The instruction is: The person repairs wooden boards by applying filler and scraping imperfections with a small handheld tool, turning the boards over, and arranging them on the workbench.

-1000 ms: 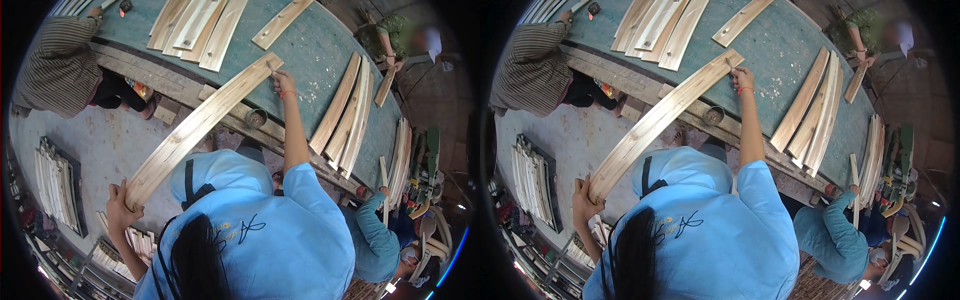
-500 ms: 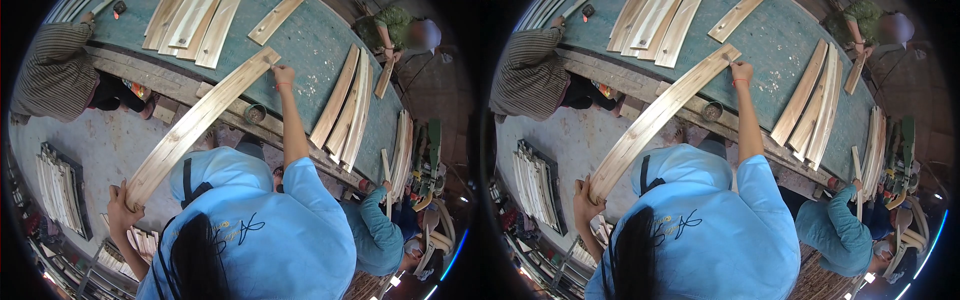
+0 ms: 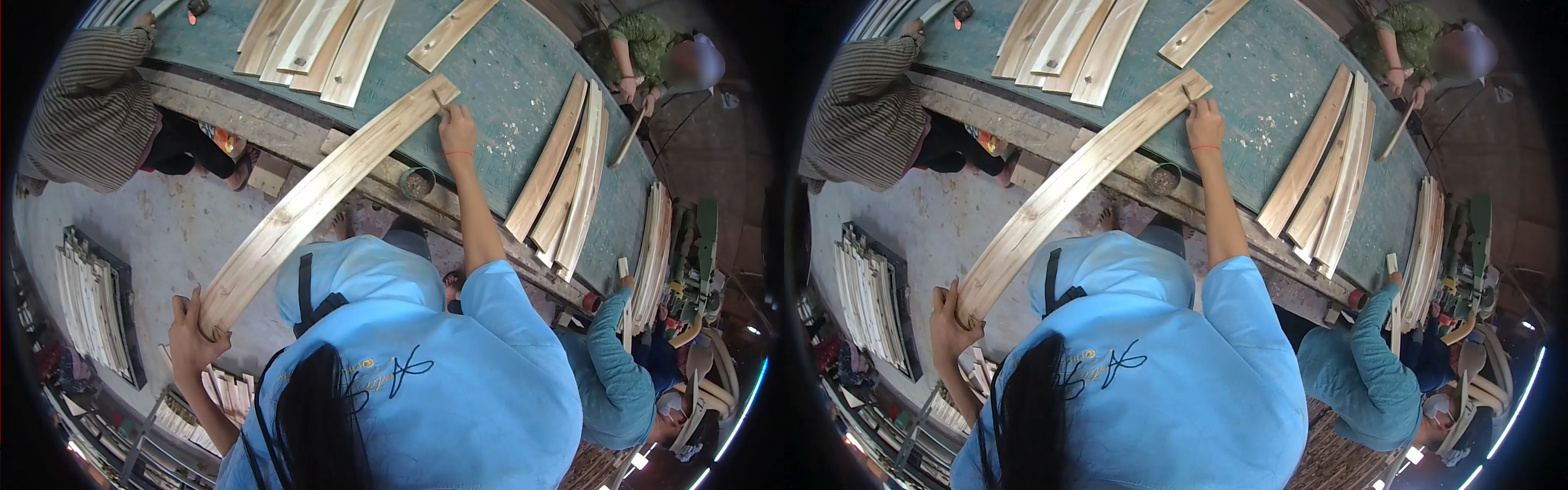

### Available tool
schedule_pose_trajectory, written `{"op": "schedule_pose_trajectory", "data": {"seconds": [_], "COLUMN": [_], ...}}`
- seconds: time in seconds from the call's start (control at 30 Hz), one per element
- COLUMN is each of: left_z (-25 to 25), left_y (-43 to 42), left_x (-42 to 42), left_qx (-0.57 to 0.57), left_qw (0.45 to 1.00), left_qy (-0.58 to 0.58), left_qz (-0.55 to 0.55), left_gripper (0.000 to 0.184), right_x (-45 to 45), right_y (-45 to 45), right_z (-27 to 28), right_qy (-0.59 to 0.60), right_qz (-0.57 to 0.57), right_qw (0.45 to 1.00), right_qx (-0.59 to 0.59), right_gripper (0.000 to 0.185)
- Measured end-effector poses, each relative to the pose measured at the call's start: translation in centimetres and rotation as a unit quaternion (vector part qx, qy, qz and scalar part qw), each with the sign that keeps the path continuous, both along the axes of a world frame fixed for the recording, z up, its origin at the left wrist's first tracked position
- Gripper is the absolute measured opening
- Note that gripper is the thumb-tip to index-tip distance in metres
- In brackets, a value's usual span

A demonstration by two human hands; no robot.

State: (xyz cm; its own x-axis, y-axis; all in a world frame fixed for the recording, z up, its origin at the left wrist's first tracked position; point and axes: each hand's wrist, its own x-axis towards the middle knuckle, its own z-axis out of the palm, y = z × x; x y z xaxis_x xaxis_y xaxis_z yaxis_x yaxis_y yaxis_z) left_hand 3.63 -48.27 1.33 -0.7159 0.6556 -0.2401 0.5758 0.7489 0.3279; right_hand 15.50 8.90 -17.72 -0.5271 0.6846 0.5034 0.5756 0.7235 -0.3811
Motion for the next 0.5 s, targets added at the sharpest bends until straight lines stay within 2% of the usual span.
{"op": "schedule_pose_trajectory", "data": {"seconds": [0.07, 0.13, 0.17, 0.23, 0.27, 0.33, 0.37, 0.43, 0.5], "left_z": [-0.1, -0.1, 0.0, 0.3, 0.3, 0.3, 0.3, 0.4, 0.4], "left_y": [0.0, 0.0, 0.0, 0.3, 0.3, 0.2, 0.3, 0.4, 0.3], "left_x": [-0.1, -0.2, -0.2, -0.2, -0.2, -0.3, -0.4, -0.4, -0.4], "left_qx": [0.003, -0.004, -0.004, 0.000, -0.001, -0.005, -0.005, -0.016, -0.013], "left_qw": [1.000, 1.000, 1.000, 1.000, 1.000, 1.000, 1.000, 1.000, 1.000], "left_qy": [0.002, -0.005, -0.006, -0.003, -0.003, -0.005, -0.005, -0.005, -0.005], "left_qz": [0.002, 0.004, 0.006, 0.003, 0.004, 0.010, 0.011, 0.009, 0.005], "left_gripper": [0.088, 0.089, 0.089, 0.089, 0.089, 0.089, 0.089, 0.090, 0.090], "right_x": [0.2, 0.2, 0.2, 0.1, 0.0, -0.1, -0.2, -0.4, -0.6], "right_y": [1.2, 2.4, 2.7, 3.2, 3.2, 3.3, 3.5, 3.9, 3.8], "right_z": [-0.6, -1.0, -0.7, -0.3, -0.4, -0.4, -0.4, -0.6, -0.3], "right_qy": [0.025, 0.141, 0.139, 0.137, 0.136, 0.064, 0.064, 0.031, 0.041], "right_qz": [0.012, -0.013, -0.011, -0.071, -0.070, -0.045, -0.044, -0.043, -0.054], "right_qw": [1.000, 0.978, 0.978, 0.913, 0.913, 0.957, 0.957, 0.979, 0.980], "right_qx": [0.006, -0.156, -0.156, -0.377, -0.377, -0.280, -0.280, -0.199, -0.189], "right_gripper": [0.009, 0.015, 0.015, 0.020, 0.020, 0.020, 0.020, 0.020, 0.020]}}
